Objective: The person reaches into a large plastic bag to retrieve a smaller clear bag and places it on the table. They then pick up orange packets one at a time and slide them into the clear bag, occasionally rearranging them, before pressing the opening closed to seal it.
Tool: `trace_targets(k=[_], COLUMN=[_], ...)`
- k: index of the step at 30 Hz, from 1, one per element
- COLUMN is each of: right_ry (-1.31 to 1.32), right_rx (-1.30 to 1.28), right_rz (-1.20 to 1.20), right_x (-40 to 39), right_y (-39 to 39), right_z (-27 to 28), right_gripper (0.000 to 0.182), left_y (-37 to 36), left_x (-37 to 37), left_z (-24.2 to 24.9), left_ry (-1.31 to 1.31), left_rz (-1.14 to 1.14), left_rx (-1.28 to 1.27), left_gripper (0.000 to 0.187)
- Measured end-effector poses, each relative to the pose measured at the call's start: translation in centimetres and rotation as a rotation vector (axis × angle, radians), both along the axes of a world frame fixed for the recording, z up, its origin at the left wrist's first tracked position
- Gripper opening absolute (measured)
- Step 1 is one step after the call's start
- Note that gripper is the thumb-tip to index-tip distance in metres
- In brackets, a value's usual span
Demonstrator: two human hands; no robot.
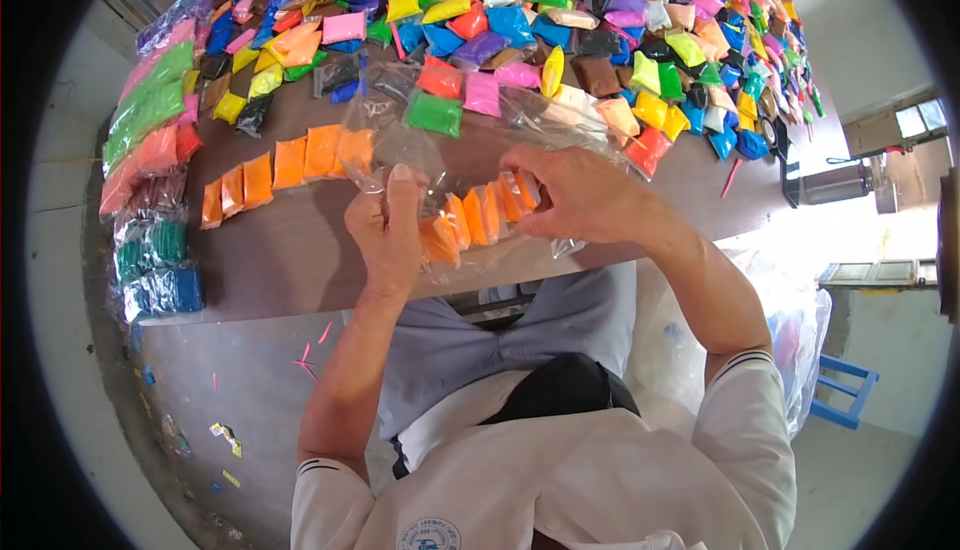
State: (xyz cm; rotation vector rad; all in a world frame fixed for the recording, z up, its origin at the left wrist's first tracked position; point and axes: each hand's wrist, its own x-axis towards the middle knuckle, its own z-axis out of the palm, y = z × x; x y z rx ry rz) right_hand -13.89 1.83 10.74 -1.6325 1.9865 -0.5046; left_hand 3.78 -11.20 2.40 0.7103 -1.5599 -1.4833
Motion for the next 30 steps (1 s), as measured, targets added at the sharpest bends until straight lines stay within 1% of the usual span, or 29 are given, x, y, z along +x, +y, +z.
trace_targets(k=[2,5,6,8,11,14,17,20,23,26,29,30], right_ry=[0.066,0.051,0.048,0.043,0.078,0.080,0.071,0.093,0.064,0.094,0.072,0.069], right_rx=[-0.013,0.093,0.089,0.079,0.135,0.050,0.081,0.207,0.123,0.033,0.106,0.015], right_rz=[0.055,0.114,0.107,0.095,0.075,0.054,0.168,0.110,0.044,0.074,-0.070,-0.079], right_x=[0.0,0.0,0.1,0.3,0.6,0.2,0.0,0.6,0.3,-0.3,0.7,0.8], right_y=[-0.3,-0.8,-0.8,-0.4,-0.5,-0.6,-0.9,-1.4,-1.1,-1.1,-1.9,-1.9], right_z=[-0.3,-0.3,-0.2,0.6,2.4,1.1,0.0,2.0,1.9,1.9,4.4,4.4], right_gripper=[0.051,0.055,0.055,0.056,0.057,0.060,0.059,0.055,0.048,0.039,0.029,0.026], left_y=[0.0,0.0,0.1,0.0,0.1,0.2,0.2,0.4,0.2,0.2,0.4,0.5], left_x=[-0.1,0.1,0.2,0.2,0.0,0.0,0.0,0.3,0.4,0.3,0.4,0.5], left_z=[-0.1,-0.1,-0.1,-0.4,-0.9,-0.8,-0.9,-0.9,-1.3,-1.4,-1.1,-0.9], left_ry=[-0.012,-0.076,-0.105,-0.078,-0.012,0.022,0.037,0.033,0.040,0.052,0.039,0.031], left_rz=[0.009,0.010,0.008,0.012,0.014,0.003,-0.010,0.001,-0.002,-0.005,-0.037,-0.051], left_rx=[-0.020,-0.039,-0.043,-0.021,-0.004,0.004,0.004,0.007,-0.001,-0.009,0.044,0.069], left_gripper=[0.029,0.031,0.032,0.031,0.030,0.028,0.027,0.027,0.027,0.026,0.030,0.032])
